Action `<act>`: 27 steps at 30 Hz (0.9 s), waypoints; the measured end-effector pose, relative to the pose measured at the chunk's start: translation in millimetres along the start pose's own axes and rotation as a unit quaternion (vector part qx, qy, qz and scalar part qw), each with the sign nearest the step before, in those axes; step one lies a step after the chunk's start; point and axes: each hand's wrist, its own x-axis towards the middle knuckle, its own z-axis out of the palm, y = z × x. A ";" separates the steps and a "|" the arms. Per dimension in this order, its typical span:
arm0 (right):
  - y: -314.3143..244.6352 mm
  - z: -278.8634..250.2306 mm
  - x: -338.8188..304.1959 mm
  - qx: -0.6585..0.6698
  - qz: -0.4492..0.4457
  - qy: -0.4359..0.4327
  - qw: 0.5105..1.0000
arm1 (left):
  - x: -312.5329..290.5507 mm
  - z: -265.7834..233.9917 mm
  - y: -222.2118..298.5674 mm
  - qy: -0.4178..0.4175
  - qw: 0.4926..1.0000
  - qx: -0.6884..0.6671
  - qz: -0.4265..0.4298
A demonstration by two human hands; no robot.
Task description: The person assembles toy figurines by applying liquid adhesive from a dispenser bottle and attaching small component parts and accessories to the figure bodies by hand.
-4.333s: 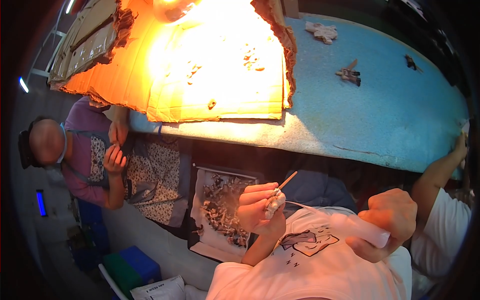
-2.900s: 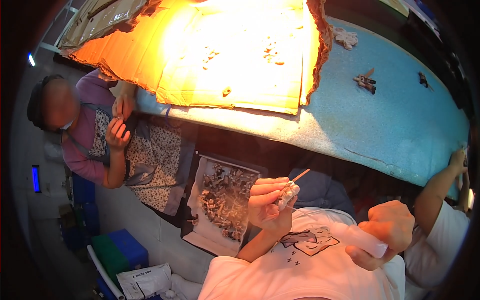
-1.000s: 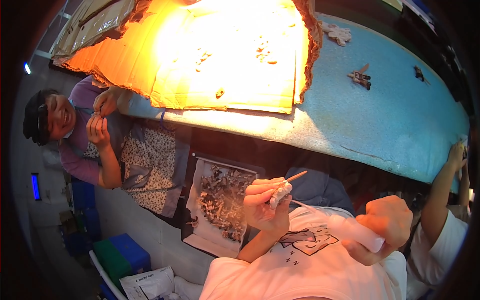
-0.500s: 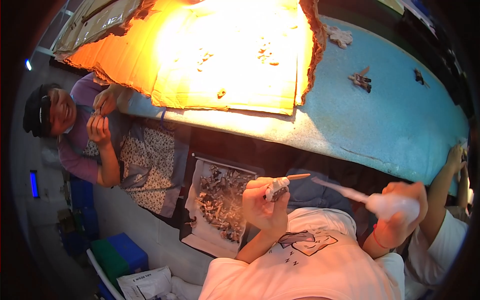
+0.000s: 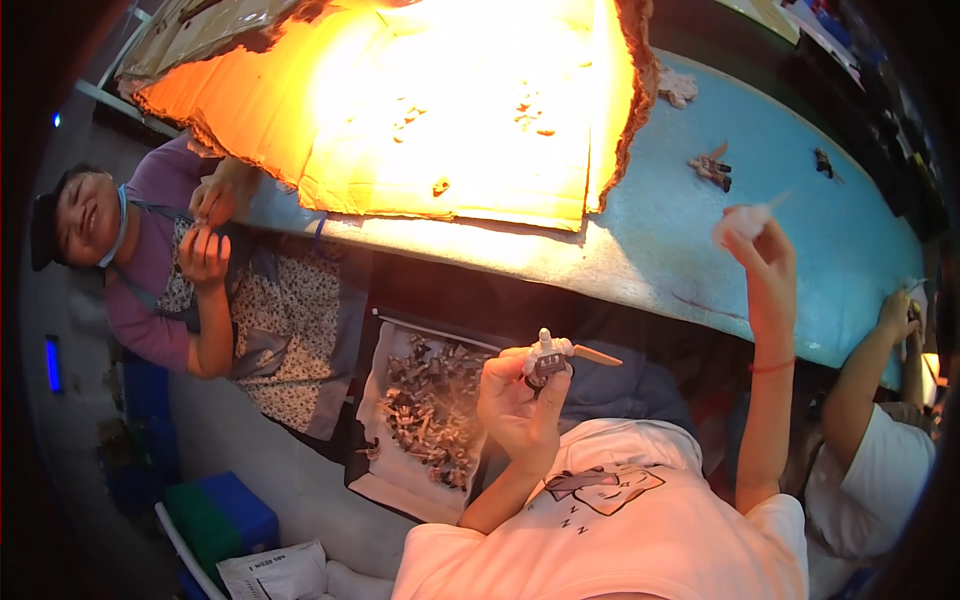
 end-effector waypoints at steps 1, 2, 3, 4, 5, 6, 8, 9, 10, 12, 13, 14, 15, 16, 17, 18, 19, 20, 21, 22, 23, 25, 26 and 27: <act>10.1 1.5 8.4 -0.002 -0.005 -0.003 1.000 | 0.8 -3.0 0.6 0.008 1.000 0.014 -0.007; 21.2 2.5 18.6 -0.022 -0.005 -0.006 1.000 | 1.9 -4.4 3.2 0.012 1.000 0.012 0.000; 32.6 3.5 26.7 -0.043 -0.006 -0.010 0.999 | 2.4 -6.2 6.3 0.017 1.000 -0.003 -0.026; 47.6 2.7 33.3 -0.073 0.001 -0.008 0.997 | 4.1 -8.4 4.4 0.019 0.998 -0.022 -0.055; 58.9 1.6 37.8 -0.074 -0.006 -0.012 0.997 | 4.9 -11.3 4.9 0.021 0.998 -0.027 -0.048; 69.0 -0.2 41.7 -0.158 -0.019 0.002 0.987 | 5.7 -14.6 4.1 0.025 0.997 -0.031 -0.064; 71.7 1.3 44.3 -0.262 -0.040 0.018 0.964 | 8.3 -20.3 7.4 0.037 0.994 -0.038 -0.091; 71.8 2.9 42.7 -0.261 -0.048 0.015 0.964 | 10.0 -23.0 8.4 0.040 0.995 -0.042 -0.084; 73.4 3.6 38.0 -0.276 -0.123 0.072 0.951 | 10.9 -26.1 8.4 0.045 0.994 -0.045 -0.088; 69.2 9.6 24.1 -0.283 -0.204 0.119 0.930 | 12.6 -36.5 7.5 0.059 0.993 -0.050 -0.084; 53.2 8.7 11.1 -0.292 -0.194 0.131 0.927 | 13.9 -40.0 8.8 0.071 0.992 -0.062 -0.083; 40.0 9.9 0.7 -0.300 -0.186 0.141 0.925 | 14.3 -43.8 7.8 0.086 0.990 -0.075 -0.081; 28.6 13.0 -8.3 -0.300 -0.191 0.141 0.924 | 15.4 -46.6 7.1 0.086 0.990 -0.079 -0.077; 18.9 19.6 -17.5 -0.299 -0.188 0.066 0.933 | 17.0 -50.5 5.1 0.099 0.989 -0.079 -0.076; 8.4 30.3 -25.0 -0.296 -0.182 -0.008 0.937 | 18.8 -54.4 5.1 0.109 0.988 -0.079 -0.076; -4.9 46.9 -27.3 -0.279 -0.198 -0.039 0.939 | 20.6 -56.8 6.0 0.108 0.989 -0.076 -0.069; -15.8 66.6 -28.0 -0.263 -0.214 -0.069 0.938 | 20.8 -60.4 7.5 0.105 0.989 -0.079 -0.069; -20.8 85.8 -24.5 -0.253 -0.255 -0.091 0.929 | 19.4 -63.6 10.1 0.119 0.988 -0.069 -0.069; -25.0 102.2 -18.1 -0.243 -0.295 -0.112 0.918 | 18.7 -64.8 12.8 0.133 0.987 -0.059 -0.069; -24.7 119.2 -13.1 -0.233 -0.295 -0.147 0.915 | 17.0 -69.5 12.9 0.141 0.987 -0.060 -0.057; -25.6 131.4 -5.6 -0.226 -0.296 -0.175 0.911 | 17.0 -70.4 14.7 0.139 0.987 -0.065 -0.055; -16.6 156.8 13.3 -0.227 -0.320 -0.207 0.896 | 13.1 -75.4 21.2 0.162 0.984 -0.062 -0.045; -10.1 169.5 25.1 -0.244 -0.345 -0.194 0.885 | 10.7 -80.1 21.3 0.156 0.984 -0.066 -0.047; -2.8 181.6 37.7 -0.262 -0.368 -0.180 0.874 | 9.3 -82.8 21.5 0.154 0.985 -0.070 -0.047</act>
